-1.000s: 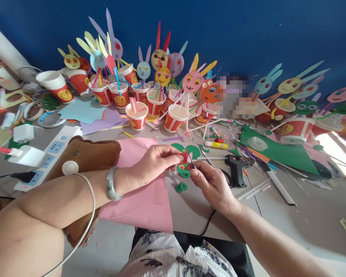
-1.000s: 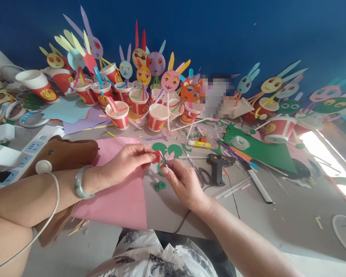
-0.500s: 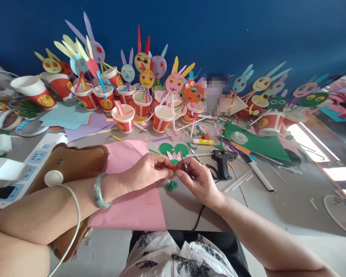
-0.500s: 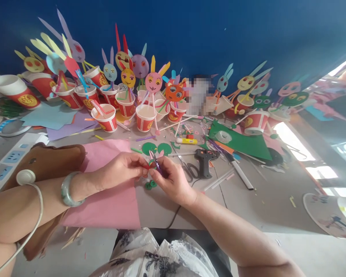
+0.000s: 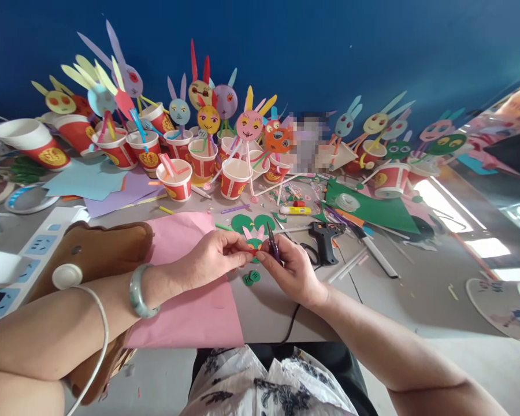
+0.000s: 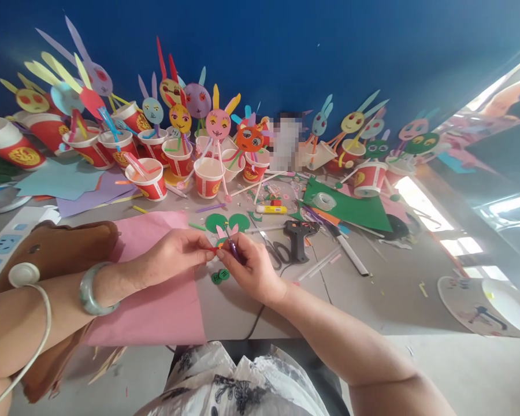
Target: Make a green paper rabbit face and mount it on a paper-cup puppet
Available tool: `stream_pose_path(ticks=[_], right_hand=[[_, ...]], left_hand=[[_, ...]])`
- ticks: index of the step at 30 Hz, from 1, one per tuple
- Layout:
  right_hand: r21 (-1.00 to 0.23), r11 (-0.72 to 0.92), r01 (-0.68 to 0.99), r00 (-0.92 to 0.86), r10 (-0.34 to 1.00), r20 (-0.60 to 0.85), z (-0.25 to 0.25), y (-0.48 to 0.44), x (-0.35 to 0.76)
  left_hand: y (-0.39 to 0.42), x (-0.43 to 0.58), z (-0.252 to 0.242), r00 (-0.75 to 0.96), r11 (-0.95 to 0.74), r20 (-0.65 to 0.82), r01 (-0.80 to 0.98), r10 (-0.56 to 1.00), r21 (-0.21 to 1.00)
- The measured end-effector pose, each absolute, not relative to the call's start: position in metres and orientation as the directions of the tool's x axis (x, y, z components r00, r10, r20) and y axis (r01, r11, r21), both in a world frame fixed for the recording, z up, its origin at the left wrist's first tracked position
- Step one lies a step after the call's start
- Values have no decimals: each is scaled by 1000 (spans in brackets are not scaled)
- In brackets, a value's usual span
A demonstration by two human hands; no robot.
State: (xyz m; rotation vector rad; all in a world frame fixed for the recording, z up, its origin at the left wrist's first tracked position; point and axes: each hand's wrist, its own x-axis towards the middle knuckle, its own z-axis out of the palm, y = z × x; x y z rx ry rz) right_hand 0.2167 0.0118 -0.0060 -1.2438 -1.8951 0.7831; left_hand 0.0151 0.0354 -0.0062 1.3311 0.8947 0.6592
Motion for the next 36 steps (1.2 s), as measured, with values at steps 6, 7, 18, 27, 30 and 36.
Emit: stream_pose_path(ticks=[6, 7, 18, 27, 30, 36], right_hand=[[-797, 345, 496, -269, 934, 237, -7, 11, 217], [-797, 351, 492, -273, 931, 242, -7, 11, 217], [-798, 336, 501, -251, 938, 238, -8, 11, 219], [-800, 310, 514, -204, 950, 238, -7, 15, 219], [-794, 327, 512, -213, 944, 251, -5, 15, 219], [-790, 330, 516, -202, 944, 263, -5, 14, 220]], left_hand=[[37, 16, -3, 500, 98, -137, 103, 855, 990], [38, 15, -3, 498, 98, -140, 109, 856, 989], [37, 15, 1, 480, 87, -147, 143, 865, 986], [35, 14, 0, 483, 146, -176, 98, 858, 984], [35, 15, 1, 486, 151, -184, 108, 854, 983], [36, 13, -6, 501, 122, -180, 146, 846, 982]])
